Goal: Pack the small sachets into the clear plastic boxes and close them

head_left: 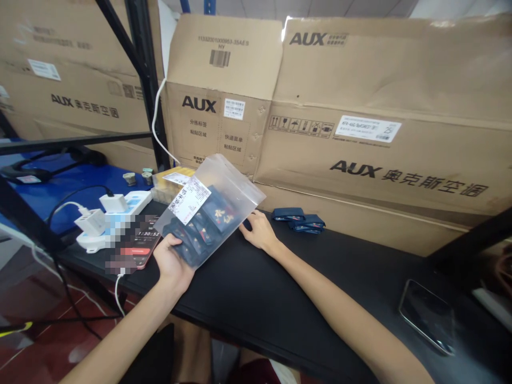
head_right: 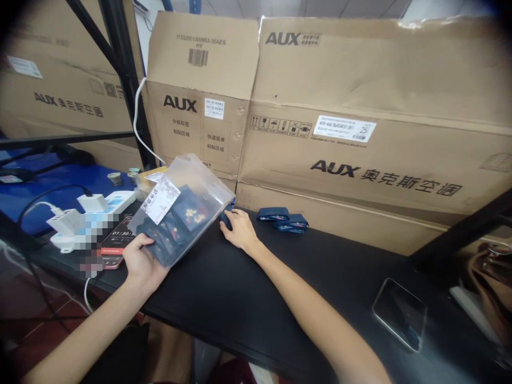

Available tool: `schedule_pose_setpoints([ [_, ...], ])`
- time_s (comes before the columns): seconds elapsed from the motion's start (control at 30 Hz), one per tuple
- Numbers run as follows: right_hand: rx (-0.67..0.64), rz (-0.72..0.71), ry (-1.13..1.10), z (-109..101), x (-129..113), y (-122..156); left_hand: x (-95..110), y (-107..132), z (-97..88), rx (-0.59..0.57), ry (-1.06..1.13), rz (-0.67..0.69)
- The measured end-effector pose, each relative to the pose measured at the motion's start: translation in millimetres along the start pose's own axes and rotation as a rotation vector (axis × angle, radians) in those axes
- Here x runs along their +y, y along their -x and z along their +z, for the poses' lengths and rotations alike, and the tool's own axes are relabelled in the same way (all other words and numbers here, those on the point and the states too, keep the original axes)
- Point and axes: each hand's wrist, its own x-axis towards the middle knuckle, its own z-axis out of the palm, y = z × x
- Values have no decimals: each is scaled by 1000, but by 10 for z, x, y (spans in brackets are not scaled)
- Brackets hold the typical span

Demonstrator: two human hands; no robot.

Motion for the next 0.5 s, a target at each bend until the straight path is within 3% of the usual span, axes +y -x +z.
schedule_pose_setpoints([
  [0.13, 84, 79, 77, 23, -25, 16, 7, 7, 13, 25, 7, -10],
  [0.37, 53, 136, 88, 13, -51, 20, 6, 14, 37, 30, 0, -28],
  [0.5, 94, 137, -9, -194, -8, -76, -9, 21, 44, 46, -30, -28],
])
